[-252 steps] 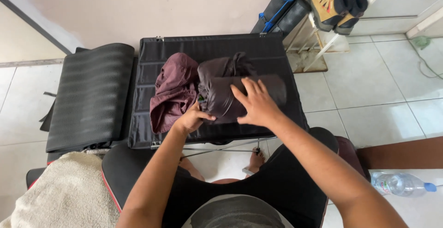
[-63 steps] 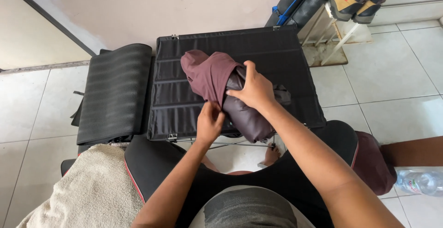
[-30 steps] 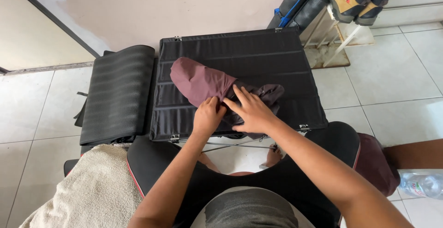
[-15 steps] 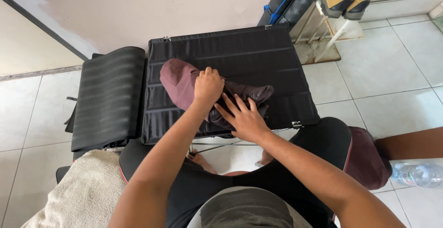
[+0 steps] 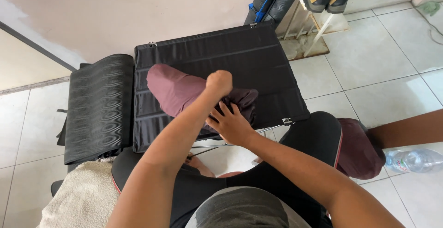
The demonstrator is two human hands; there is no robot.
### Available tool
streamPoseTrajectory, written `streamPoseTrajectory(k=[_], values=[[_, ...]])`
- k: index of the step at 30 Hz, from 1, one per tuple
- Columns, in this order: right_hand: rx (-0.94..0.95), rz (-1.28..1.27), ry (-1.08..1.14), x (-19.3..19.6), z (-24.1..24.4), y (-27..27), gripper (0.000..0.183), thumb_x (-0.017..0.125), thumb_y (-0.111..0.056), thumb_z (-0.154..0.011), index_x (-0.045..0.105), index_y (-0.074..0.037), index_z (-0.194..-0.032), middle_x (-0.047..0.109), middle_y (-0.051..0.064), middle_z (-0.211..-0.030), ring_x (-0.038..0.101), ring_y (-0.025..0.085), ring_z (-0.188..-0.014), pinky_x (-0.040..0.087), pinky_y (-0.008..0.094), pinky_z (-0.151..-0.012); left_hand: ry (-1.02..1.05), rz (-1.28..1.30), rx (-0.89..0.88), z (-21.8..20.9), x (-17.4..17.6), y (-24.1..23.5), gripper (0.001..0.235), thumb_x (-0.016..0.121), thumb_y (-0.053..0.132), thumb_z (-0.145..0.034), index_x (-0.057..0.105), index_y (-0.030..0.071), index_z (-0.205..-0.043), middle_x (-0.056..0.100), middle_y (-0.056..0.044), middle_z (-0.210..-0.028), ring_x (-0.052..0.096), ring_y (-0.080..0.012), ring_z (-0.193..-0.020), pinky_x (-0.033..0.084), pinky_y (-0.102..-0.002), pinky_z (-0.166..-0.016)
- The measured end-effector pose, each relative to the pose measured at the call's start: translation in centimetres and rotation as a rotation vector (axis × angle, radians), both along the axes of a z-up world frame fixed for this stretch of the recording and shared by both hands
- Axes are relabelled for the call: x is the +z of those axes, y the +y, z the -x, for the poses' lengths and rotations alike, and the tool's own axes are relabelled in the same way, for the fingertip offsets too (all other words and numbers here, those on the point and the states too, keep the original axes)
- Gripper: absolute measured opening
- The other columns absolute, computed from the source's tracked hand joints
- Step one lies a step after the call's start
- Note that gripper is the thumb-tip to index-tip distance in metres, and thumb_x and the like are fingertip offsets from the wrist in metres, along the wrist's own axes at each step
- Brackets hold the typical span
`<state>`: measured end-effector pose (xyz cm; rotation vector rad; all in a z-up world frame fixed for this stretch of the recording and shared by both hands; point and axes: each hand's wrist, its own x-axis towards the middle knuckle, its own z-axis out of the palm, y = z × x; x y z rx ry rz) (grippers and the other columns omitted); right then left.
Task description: The person packs a maroon sleeping bag into a stuff sack, rolls it tightly, and secures it with a green cord. Then, they fold a blue and white blanket and place it into a black suitcase.
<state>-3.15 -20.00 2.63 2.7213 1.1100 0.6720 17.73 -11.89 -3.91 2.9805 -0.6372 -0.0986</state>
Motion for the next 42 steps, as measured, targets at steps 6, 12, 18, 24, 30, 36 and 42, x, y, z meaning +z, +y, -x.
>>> streamPoseTrajectory(k=[6,12,18,24,30,36,42], values=[[-0.05,-0.069,0.058,0.1,-0.7,0.9,0.079,0.086,-0.032,-0.077,0.053,-0.018,-0.147,0.046,0.015,-0.148,0.054,0.044,-0.125,0.046,0.056,-0.089,-0.03,0.089,0.002,4.4,2.7,1.7,0.011,0.061,0.005,-0.086,0.071,0.002,-0.085,0.067,-0.015,-0.075,0.075,-0.0342,-0.073,0.062,-0.04,-0.058],[-0.214,-0.089,0.369,3.9,-3.1,-0.3,0.08,0.077,-0.039,-0.086,0.042,-0.021,-0.156,0.044,0.015,-0.154,0.049,0.043,-0.135,0.047,0.057,-0.094,-0.079,0.356,0.027,9.9,10.3,9.0,0.02,0.065,0.014,-0.088,0.07,0.005,-0.105,0.067,-0.013,-0.097,0.071,-0.0349,-0.097,0.06,-0.041,-0.084],[-0.348,-0.146,0.677,5.5,-6.0,-0.9,0.09,0.068,-0.041,-0.09,0.022,-0.031,-0.167,0.032,0.012,-0.165,0.047,0.045,-0.139,0.047,0.063,-0.101,-0.085,0.317,0.199,13.1,7.8,11.4,0.044,0.069,0.013,-0.091,0.052,0.008,-0.13,0.058,-0.016,-0.115,0.069,-0.0397,-0.106,0.059,-0.046,-0.092],[-0.391,-0.169,0.627,6.2,-4.6,0.6,0.086,0.067,-0.041,-0.095,0.023,-0.028,-0.167,0.035,0.016,-0.162,0.05,0.046,-0.137,0.049,0.064,-0.099,-0.188,0.55,0.307,12.1,5.7,11.2,0.03,0.068,0.013,-0.087,0.054,0.014,-0.113,0.059,-0.008,-0.097,0.071,-0.0342,-0.089,0.06,-0.046,-0.077],[-0.519,-0.364,0.517,3.0,-4.8,0.4,0.063,0.067,-0.033,-0.094,0.051,-0.013,-0.151,0.043,0.019,-0.156,0.054,0.046,-0.13,0.052,0.064,-0.092,-0.37,0.616,0.178,13.6,3.5,7.3,0.021,0.075,0.015,-0.076,0.067,0.018,-0.095,0.06,0.002,-0.076,0.07,-0.0219,-0.071,0.06,-0.036,-0.065],[-0.331,-0.606,0.456,-0.1,-6.0,-2.1,0.076,0.082,-0.045,-0.082,0.053,-0.013,-0.145,0.055,0.021,-0.142,0.062,0.048,-0.122,0.053,0.064,-0.091,-0.328,0.622,0.156,14.4,6.0,8.4,0.02,0.076,0.015,-0.077,0.063,0.015,-0.093,0.052,0.002,-0.088,0.065,-0.0223,-0.082,0.057,-0.035,-0.075],[-0.222,-0.89,0.395,3.3,-3.0,-6.6,0.094,0.088,-0.061,-0.073,0.049,-0.015,-0.146,0.045,0.017,-0.152,0.051,0.043,-0.133,0.029,0.062,-0.109,-0.314,0.527,0.119,13.8,3.2,10.3,0.023,0.074,0.018,-0.08,0.054,0.014,-0.091,0.044,0.0,-0.1,0.059,-0.0218,-0.095,0.051,-0.035,-0.09]])
